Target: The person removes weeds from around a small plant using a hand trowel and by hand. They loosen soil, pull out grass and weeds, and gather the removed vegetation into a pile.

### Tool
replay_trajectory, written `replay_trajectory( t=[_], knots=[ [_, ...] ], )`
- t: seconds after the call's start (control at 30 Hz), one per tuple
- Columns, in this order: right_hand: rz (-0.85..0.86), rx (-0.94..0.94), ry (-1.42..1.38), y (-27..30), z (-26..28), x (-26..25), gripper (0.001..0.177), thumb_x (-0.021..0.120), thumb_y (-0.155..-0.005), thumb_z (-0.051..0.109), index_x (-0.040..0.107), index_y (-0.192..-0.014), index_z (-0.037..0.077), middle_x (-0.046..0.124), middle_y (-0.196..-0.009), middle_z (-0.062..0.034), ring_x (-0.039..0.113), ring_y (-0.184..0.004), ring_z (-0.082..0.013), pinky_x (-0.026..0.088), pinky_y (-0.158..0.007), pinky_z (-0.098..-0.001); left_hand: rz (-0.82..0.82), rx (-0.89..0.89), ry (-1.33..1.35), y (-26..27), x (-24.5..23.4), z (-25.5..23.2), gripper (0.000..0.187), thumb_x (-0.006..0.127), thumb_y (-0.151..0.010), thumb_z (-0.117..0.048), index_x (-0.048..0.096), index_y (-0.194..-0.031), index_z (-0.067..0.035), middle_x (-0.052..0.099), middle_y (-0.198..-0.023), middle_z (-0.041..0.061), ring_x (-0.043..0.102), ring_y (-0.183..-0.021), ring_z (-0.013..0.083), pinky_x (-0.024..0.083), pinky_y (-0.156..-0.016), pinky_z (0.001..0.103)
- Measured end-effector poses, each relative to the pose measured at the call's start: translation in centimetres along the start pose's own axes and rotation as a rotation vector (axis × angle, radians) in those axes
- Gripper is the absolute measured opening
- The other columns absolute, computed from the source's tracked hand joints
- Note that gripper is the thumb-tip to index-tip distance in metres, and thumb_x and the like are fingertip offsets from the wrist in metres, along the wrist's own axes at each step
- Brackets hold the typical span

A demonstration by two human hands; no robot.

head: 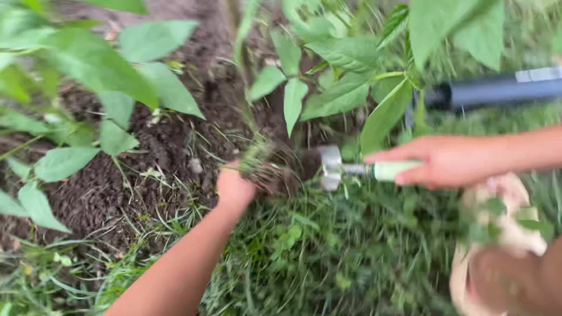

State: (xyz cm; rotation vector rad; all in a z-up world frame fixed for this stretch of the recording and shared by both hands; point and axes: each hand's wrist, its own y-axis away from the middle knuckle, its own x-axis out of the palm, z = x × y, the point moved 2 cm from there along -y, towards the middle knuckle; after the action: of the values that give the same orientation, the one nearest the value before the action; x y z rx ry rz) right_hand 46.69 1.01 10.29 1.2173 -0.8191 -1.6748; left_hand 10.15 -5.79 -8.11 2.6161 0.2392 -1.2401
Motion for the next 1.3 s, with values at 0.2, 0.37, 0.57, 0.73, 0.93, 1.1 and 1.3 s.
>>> replay_trajectory(
  t=[0.2, 0.37, 0.57, 0.73, 0.93, 1.1, 1.3],
  knots=[
    [-0.037, 0.116, -0.019, -1.4, -1.6, 4.5, 0.068, 0.064, -0.102, 0.027, 0.033, -0.154, 0.056, 0.056, -0.061, -0.0047, 0.047, -0.047, -0.0157, 0.046, -0.046, -0.033, -0.22, 0.31, -0.037, 3.4, -5.6, 4.4, 0.041, 0.071, -0.071, -0.013, 0.074, -0.112, -0.012, 0.073, -0.106, 0.017, 0.07, -0.099, 0.0354, 0.057, -0.085, 0.046],
    [-0.184, 0.031, -0.485, 1.6, -11.0, 9.0, 0.066, 0.061, -0.103, 0.018, 0.048, -0.161, 0.045, 0.049, -0.073, -0.0011, 0.039, -0.053, -0.0093, 0.038, -0.045, -0.0312, -0.002, 0.354, 0.134, 1.3, 0.1, -0.1, 0.027, 0.068, -0.086, -0.011, 0.073, -0.113, -0.012, 0.076, -0.107, 0.016, 0.072, -0.099, 0.0318, 0.058, -0.087, 0.046],
    [-0.499, 0.069, -0.048, 4.9, -8.8, 8.3, 0.079, 0.07, -0.09, 0.02, 0.039, -0.157, 0.048, 0.062, -0.072, 0.0015, 0.057, -0.06, -0.0125, 0.055, -0.057, -0.0294, 0.061, 0.164, -0.232, -0.4, -3.1, -0.8, 0.026, 0.074, -0.076, -0.014, 0.069, -0.099, -0.002, 0.071, -0.097, 0.025, 0.067, -0.097, 0.0454, 0.054, -0.085, 0.052],
    [-0.691, 0.074, 0.682, 6.0, -12.5, 6.4, 0.079, 0.063, -0.091, 0.031, 0.027, -0.159, 0.05, 0.066, -0.094, 0.0036, 0.068, -0.069, -0.0137, 0.06, -0.066, -0.0284, 0.091, 0.05, -0.101, 5.0, -4.0, -6.5, 0.02, 0.069, -0.085, -0.022, 0.075, -0.097, -0.006, 0.073, -0.096, 0.023, 0.07, -0.094, 0.0423, 0.056, -0.084, 0.05],
    [-0.751, 0.246, 0.832, 5.9, -13.2, -0.3, 0.078, 0.061, -0.092, 0.023, 0.03, -0.162, 0.042, 0.066, -0.106, -0.0039, 0.068, -0.078, -0.017, 0.061, -0.07, -0.03, 0.231, 0.443, -0.269, 4.5, 0.6, -20.3, 0.019, 0.061, -0.09, -0.021, 0.072, -0.102, -0.01, 0.074, -0.096, 0.019, 0.07, -0.093, 0.0422, 0.057, -0.08, 0.052],
    [-1.158, 0.254, 0.448, 7.7, -19.9, -4.4, 0.077, 0.064, -0.091, 0.019, 0.04, -0.162, 0.036, 0.068, -0.101, -0.0129, 0.069, -0.078, -0.0253, 0.06, -0.072, -0.0369, -0.047, 0.615, -0.333, 1.9, 10.5, -23.6, 0.028, 0.071, -0.073, -0.023, 0.072, -0.098, -0.008, 0.071, -0.097, 0.022, 0.068, -0.093, 0.045, 0.055, -0.081, 0.053],
    [-1.178, -0.083, 0.417, 6.3, -24.7, -3.3, 0.075, 0.067, -0.091, 0.024, 0.045, -0.161, 0.035, 0.068, -0.094, -0.0146, 0.068, -0.075, -0.0268, 0.06, -0.071, -0.0392, -0.102, 0.544, -0.17, 2.8, 15.5, -24.6, 0.036, 0.068, -0.069, 0.006, 0.068, -0.103, -0.005, 0.071, -0.105, 0.02, 0.067, -0.101, 0.0449, 0.053, -0.09, 0.051]
  ],
)
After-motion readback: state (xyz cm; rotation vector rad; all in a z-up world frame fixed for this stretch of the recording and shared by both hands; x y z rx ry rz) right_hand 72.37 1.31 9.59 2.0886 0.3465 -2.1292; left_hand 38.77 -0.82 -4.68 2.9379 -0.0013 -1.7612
